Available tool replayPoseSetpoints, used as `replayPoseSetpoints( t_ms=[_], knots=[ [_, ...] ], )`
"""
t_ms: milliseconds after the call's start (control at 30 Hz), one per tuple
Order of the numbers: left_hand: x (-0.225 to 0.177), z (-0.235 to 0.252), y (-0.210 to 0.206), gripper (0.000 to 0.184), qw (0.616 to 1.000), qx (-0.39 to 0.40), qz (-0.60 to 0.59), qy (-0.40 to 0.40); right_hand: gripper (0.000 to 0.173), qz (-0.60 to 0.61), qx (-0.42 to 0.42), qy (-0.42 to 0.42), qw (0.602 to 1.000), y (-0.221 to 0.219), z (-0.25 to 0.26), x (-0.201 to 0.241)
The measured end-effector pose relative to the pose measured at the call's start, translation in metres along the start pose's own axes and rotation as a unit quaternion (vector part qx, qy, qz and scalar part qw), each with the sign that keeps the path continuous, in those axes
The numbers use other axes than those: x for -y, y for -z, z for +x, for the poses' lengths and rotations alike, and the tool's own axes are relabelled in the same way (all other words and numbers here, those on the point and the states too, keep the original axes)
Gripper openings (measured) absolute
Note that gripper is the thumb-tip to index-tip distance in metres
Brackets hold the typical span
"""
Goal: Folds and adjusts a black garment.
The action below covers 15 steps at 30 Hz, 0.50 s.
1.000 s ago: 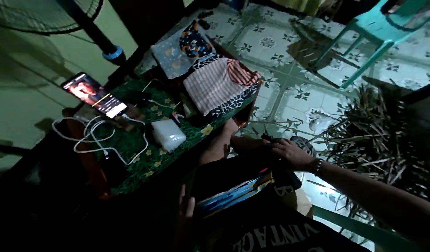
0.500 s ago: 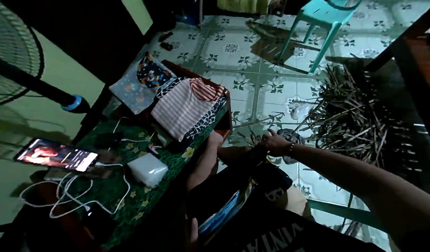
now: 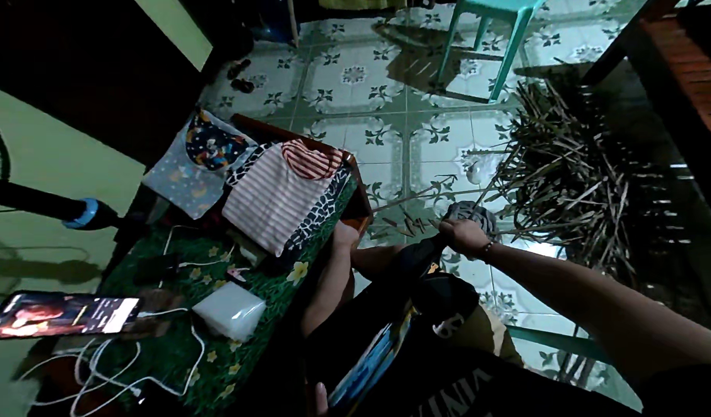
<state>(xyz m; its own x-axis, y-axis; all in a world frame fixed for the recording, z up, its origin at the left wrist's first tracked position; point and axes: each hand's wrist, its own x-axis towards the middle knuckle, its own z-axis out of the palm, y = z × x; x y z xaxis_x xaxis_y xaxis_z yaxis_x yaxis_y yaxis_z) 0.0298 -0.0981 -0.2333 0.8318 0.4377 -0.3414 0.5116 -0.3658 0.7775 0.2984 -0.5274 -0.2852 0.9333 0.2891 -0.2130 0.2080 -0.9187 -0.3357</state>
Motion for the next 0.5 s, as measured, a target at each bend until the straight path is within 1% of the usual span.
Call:
replayPoseSetpoints(
  t_ms=[100,233,367,433,467,500],
  knots=[
    [0.0,0.006,0.001,0.061,0.999,0.009,0.017,-0.027,0.027,0.009,-0.03,-0.03,0.999,-0.004,-0.004,-0.007],
    [-0.005,0.005,0.001,0.064,1.0,0.017,-0.001,-0.003,0.031,0.013,-0.009,-0.117,0.993,-0.005,-0.005,-0.018],
    [0.031,0.016,0.003,0.067,0.999,0.026,-0.003,-0.032,0.032,0.015,0.015,-0.189,0.982,-0.009,-0.006,-0.025],
    [0.036,0.017,0.004,0.069,0.999,0.029,0.004,-0.032,0.035,0.032,0.044,-0.24,0.969,-0.012,-0.004,-0.018],
    [0.036,0.017,0.003,0.069,0.998,0.028,0.0,-0.053,0.035,0.038,0.056,-0.265,0.962,-0.014,-0.003,-0.015],
    [0.033,0.016,0.001,0.067,0.996,0.021,-0.004,-0.091,0.038,0.049,0.074,-0.29,0.953,-0.016,-0.003,-0.013]
  ],
)
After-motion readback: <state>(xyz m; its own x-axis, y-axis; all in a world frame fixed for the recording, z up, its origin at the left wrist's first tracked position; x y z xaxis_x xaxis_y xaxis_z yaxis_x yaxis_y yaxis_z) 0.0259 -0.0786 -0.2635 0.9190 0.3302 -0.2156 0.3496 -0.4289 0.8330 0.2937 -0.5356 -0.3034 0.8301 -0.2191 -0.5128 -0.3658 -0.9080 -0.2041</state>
